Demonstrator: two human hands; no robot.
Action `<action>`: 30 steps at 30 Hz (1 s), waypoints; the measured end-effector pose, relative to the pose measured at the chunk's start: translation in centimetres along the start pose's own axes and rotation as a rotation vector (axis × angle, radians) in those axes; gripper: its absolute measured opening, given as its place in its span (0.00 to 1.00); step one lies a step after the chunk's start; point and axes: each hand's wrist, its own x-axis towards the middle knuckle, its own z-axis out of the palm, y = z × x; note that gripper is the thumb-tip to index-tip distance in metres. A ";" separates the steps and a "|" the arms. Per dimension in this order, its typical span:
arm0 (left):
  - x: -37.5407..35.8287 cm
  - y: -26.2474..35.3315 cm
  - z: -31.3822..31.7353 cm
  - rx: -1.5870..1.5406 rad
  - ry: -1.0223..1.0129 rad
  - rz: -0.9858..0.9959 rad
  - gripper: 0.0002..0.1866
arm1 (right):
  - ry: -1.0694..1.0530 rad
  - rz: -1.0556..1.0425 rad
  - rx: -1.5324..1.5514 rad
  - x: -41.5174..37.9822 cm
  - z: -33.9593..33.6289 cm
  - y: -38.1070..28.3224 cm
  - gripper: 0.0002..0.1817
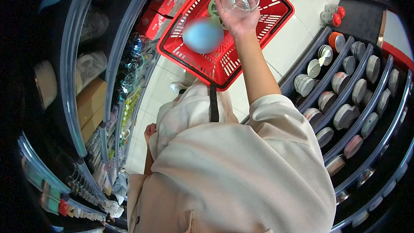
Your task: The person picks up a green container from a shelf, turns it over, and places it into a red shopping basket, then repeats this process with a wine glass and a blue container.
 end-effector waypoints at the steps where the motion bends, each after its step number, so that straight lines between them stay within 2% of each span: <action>1: 0.3 -0.8 0.1 -0.003 -0.002 -0.001 0.15 | -0.010 0.004 0.014 -0.2 0.2 0.1 0.17; 10: 1.5 -2.3 0.0 0.045 0.015 0.105 0.15 | -0.051 0.003 0.135 -1.6 3.0 1.1 0.15; 12: 0.9 -0.4 0.1 -0.085 0.030 0.084 0.14 | -0.042 -0.001 0.136 -2.1 4.6 1.7 0.15; 14: 2.0 -1.5 0.3 -0.059 0.034 0.116 0.14 | -0.178 0.046 0.139 -2.3 5.7 1.9 0.16; 16: 2.6 -1.5 0.4 -0.034 0.038 0.147 0.14 | -0.188 0.035 0.136 -2.1 7.2 2.1 0.18; 18: 2.4 0.3 0.4 0.050 0.026 0.099 0.14 | -0.107 -0.187 -0.001 -3.3 9.8 4.3 0.14; 20: 3.1 -0.2 0.6 0.009 0.027 0.104 0.14 | -0.081 -0.166 -0.016 -4.3 11.0 4.8 0.15; 22: 3.7 -0.3 0.6 -0.035 0.029 0.107 0.14 | -0.349 -0.042 -0.167 -4.6 10.8 4.8 0.21; 23: 4.0 -0.1 0.5 -0.173 0.046 0.029 0.14 | -0.217 -0.091 -0.252 -5.0 10.8 5.1 0.29; 24: 4.3 0.1 0.5 -0.311 0.063 -0.050 0.14 | -0.219 -0.090 -0.254 -5.5 11.0 5.2 0.29; 26: 4.6 2.0 -0.1 -0.337 0.071 -0.028 0.14 | -0.370 0.009 -0.474 -6.4 11.2 5.6 0.18; 28: 4.7 4.9 -1.1 -0.386 0.100 0.017 0.16 | -0.406 0.029 -0.573 -6.8 10.6 6.6 0.19; 29: 4.6 6.8 -1.7 -0.391 0.111 0.015 0.16 | -0.489 0.075 -0.625 -7.0 10.2 7.3 0.18; 30: 4.3 9.1 -2.1 -0.391 0.118 0.094 0.15 | -0.573 0.121 -0.674 -7.2 9.9 8.0 0.17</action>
